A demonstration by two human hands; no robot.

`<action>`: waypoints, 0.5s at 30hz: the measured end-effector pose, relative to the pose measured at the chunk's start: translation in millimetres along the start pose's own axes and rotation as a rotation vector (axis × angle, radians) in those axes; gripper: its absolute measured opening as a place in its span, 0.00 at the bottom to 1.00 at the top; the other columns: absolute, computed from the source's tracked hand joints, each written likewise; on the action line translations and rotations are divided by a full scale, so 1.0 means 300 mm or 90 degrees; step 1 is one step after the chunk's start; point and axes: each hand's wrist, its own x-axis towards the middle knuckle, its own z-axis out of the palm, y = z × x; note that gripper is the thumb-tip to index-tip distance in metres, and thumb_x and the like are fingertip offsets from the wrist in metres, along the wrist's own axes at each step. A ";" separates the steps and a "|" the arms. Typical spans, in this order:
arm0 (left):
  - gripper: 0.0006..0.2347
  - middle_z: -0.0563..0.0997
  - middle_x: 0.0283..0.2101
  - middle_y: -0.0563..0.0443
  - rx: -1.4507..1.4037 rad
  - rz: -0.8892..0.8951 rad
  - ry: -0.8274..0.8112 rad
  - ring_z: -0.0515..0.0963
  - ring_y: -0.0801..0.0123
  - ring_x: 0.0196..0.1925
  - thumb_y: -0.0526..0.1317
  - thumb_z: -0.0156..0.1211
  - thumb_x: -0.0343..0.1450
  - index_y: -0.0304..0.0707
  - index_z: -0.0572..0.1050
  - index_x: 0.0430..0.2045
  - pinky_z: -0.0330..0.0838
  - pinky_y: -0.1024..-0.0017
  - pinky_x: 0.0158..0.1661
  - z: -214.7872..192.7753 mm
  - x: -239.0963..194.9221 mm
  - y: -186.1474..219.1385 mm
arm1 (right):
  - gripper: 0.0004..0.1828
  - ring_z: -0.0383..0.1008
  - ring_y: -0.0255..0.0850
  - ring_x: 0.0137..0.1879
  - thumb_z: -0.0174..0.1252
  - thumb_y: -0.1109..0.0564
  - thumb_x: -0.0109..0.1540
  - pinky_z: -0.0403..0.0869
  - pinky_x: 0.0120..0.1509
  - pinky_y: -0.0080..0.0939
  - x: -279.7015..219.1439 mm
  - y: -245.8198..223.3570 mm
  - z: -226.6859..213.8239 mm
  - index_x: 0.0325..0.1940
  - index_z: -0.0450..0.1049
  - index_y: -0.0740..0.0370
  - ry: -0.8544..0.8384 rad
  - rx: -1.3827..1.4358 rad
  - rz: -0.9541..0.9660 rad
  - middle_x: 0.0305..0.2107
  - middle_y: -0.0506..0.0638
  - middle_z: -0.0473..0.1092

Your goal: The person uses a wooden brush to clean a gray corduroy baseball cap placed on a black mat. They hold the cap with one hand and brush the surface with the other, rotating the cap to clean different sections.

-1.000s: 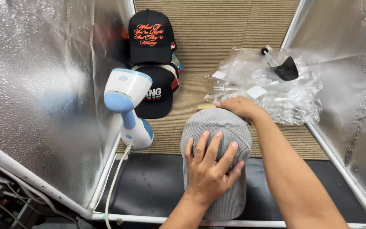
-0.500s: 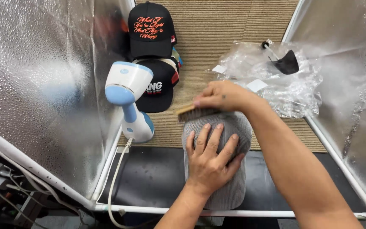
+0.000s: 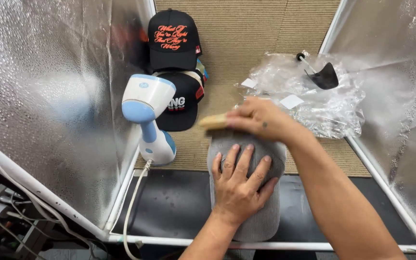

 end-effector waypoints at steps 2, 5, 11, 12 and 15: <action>0.13 0.78 0.56 0.43 0.003 0.004 0.000 0.76 0.47 0.59 0.54 0.58 0.73 0.53 0.80 0.45 0.62 0.44 0.58 0.006 -0.002 -0.002 | 0.25 0.74 0.39 0.50 0.54 0.37 0.62 0.67 0.58 0.37 -0.012 0.058 -0.024 0.54 0.82 0.52 0.026 0.148 0.160 0.42 0.48 0.75; 0.13 0.78 0.56 0.44 0.008 0.013 0.008 0.76 0.48 0.59 0.54 0.57 0.73 0.53 0.80 0.45 0.62 0.45 0.58 0.007 0.008 -0.002 | 0.19 0.59 0.37 0.36 0.54 0.40 0.62 0.56 0.42 0.39 -0.043 0.198 0.012 0.39 0.76 0.56 0.009 0.310 0.407 0.31 0.47 0.67; 0.14 0.78 0.56 0.45 0.012 0.014 0.001 0.76 0.48 0.59 0.55 0.57 0.73 0.53 0.80 0.45 0.62 0.45 0.58 0.014 0.005 -0.009 | 0.24 0.59 0.44 0.37 0.44 0.37 0.66 0.56 0.40 0.45 -0.055 0.289 0.004 0.39 0.75 0.57 -0.048 0.162 0.507 0.34 0.53 0.65; 0.14 0.79 0.55 0.45 0.014 0.015 0.011 0.75 0.48 0.60 0.55 0.56 0.73 0.53 0.80 0.45 0.62 0.45 0.58 0.024 0.007 -0.006 | 0.32 0.73 0.52 0.56 0.43 0.34 0.61 0.66 0.58 0.51 -0.053 0.293 -0.022 0.46 0.79 0.61 0.062 0.047 0.459 0.54 0.60 0.75; 0.14 0.79 0.55 0.42 0.011 0.017 0.004 0.76 0.46 0.59 0.54 0.59 0.73 0.51 0.80 0.46 0.63 0.43 0.58 0.010 0.006 0.004 | 0.26 0.76 0.34 0.49 0.37 0.49 0.69 0.66 0.56 0.32 -0.156 -0.113 -0.153 0.68 0.71 0.45 0.059 0.107 -0.104 0.58 0.48 0.76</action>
